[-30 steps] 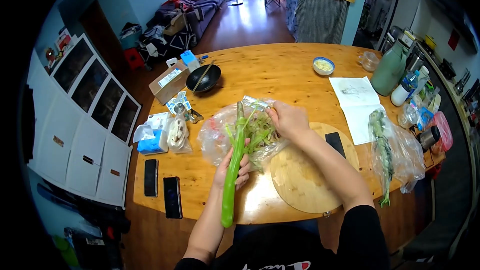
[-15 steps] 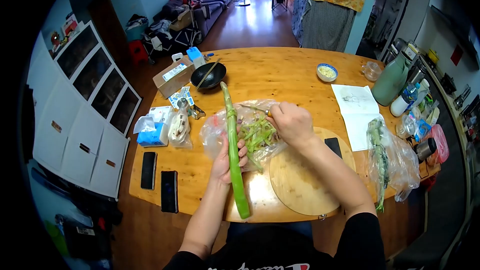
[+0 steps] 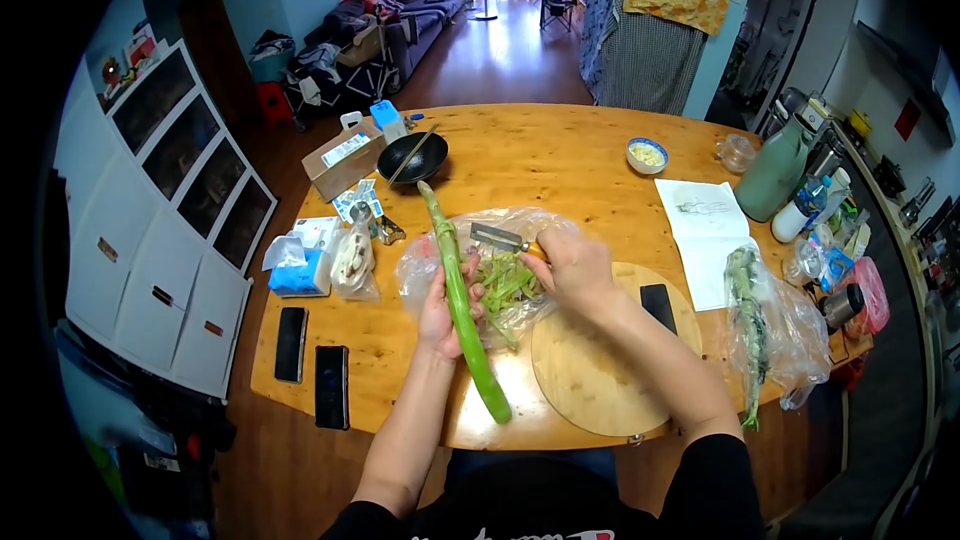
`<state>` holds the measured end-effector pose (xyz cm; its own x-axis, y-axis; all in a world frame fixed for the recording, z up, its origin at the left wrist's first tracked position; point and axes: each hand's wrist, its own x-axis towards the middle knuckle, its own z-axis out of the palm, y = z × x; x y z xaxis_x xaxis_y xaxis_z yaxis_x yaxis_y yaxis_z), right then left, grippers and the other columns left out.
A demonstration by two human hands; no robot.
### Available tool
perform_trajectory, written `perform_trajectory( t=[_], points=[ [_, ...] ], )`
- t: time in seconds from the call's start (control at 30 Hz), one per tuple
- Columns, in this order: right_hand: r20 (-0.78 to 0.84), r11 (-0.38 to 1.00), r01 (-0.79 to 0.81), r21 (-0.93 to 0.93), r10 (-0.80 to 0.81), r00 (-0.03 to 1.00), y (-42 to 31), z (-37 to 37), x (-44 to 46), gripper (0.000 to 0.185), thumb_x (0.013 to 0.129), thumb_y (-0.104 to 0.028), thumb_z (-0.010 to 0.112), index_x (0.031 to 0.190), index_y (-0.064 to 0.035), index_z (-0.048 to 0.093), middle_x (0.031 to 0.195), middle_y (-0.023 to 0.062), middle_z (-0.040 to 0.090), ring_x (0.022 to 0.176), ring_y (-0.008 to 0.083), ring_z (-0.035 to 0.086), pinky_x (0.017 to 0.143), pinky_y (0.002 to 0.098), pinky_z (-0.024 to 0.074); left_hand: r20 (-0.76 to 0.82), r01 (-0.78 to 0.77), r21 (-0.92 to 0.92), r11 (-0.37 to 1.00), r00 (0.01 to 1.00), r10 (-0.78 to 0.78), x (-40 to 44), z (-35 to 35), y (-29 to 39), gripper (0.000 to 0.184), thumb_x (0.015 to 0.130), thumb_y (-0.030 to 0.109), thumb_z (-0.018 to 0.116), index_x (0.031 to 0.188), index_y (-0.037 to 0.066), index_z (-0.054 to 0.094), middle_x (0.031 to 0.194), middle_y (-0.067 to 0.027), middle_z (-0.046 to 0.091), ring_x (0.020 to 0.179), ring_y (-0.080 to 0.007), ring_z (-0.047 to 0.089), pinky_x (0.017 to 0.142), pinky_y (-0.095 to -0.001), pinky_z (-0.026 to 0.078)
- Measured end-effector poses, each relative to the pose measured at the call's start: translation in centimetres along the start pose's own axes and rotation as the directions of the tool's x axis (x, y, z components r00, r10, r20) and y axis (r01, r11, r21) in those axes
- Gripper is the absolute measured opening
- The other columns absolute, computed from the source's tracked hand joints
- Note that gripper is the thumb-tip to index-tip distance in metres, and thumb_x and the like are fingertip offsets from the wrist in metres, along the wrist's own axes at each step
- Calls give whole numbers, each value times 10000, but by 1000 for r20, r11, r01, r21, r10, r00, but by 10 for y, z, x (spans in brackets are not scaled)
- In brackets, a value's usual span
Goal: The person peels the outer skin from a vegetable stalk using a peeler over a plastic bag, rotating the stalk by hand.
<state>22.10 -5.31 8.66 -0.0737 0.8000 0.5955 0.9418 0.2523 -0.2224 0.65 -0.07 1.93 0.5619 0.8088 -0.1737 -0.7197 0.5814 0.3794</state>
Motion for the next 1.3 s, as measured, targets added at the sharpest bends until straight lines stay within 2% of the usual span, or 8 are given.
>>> perform_trajectory(
  t=[0.17, 0.27, 0.37, 0.47, 0.57, 0.7, 0.93, 1.3],
  points=[
    [12, 999, -20, 41, 19, 1000, -6, 0, -2, 286, 902, -327, 714, 867, -85, 566, 773, 111, 652, 706, 348, 654, 553, 445, 486, 73, -27, 77, 997, 997, 22, 10, 7, 1, 367, 1089, 409, 395, 1153, 94, 572, 1213, -17, 595, 829, -170, 595, 574, -255, 490],
    [12, 998, -31, 49, 31, 999, -11, -2, -1, 275, 914, -328, 699, 883, -88, 567, 759, 114, 651, 695, 357, 653, 555, 450, 487, 108, 59, -24, 998, 993, -56, 18, 3, 2, 361, 1087, 406, 405, 1144, 88, 568, 1161, -40, 602, 844, -172, 606, 569, -261, 495],
    [-16, 983, -113, 141, 117, 993, -16, 1, -5, 259, 930, -314, 677, 871, -89, 564, 730, 116, 643, 677, 365, 647, 552, 456, 485, 118, 69, -59, 996, 991, -62, 24, -7, -1, 365, 1082, 407, 419, 1118, 80, 577, 937, -53, 617, 811, -180, 619, 504, -234, 455],
    [93, 979, -63, 191, 46, 995, -22, -2, -14, 242, 928, -288, 670, 833, -94, 560, 689, 119, 624, 634, 361, 631, 539, 459, 477, 38, 102, -40, 994, 994, -100, 18, -8, 0, 393, 1078, 424, 429, 1140, 63, 573, 846, -52, 572, 753, -158, 572, 529, -249, 469],
    [146, 969, 151, 194, -181, 973, -36, -11, -23, 246, 913, -272, 676, 784, -104, 551, 644, 107, 594, 587, 339, 612, 512, 447, 462, -54, 35, 3, 999, 998, -34, 9, 11, -4, 419, 1076, 429, 432, 1164, 42, 567, 802, -47, 538, 701, -157, 532, 567, -274, 496],
    [78, 959, 243, 144, -256, 963, -34, -6, -26, 252, 892, -273, 689, 751, -123, 545, 596, 76, 554, 530, 299, 588, 474, 418, 442, 141, 121, -41, 992, 983, -114, 11, -4, -3, 405, 1084, 399, 422, 1182, 32, 563, 790, -68, 563, 699, -184, 567, 610, -314, 532],
    [71, 940, 327, 101, -334, 940, -26, -2, -23, 281, 880, -284, 701, 715, -135, 528, 565, 55, 519, 490, 270, 568, 450, 400, 434, 159, 294, -205, 934, 951, -264, -4, 7, -7, 459, 1086, 395, 409, 1440, 115, 492, 838, -111, 632, 653, -214, 611, 565, -367, 557],
    [50, 937, 347, 37, -348, 936, -29, -6, -20, 286, 884, -301, 694, 708, -143, 532, 544, 45, 523, 484, 264, 577, 441, 394, 435, 96, 338, -115, 934, 940, -328, -17, 9, -8, 424, 1091, 369, 385, 1485, 236, 469, 794, -67, 592, 596, -161, 526, 499, -283, 451]
  ],
)
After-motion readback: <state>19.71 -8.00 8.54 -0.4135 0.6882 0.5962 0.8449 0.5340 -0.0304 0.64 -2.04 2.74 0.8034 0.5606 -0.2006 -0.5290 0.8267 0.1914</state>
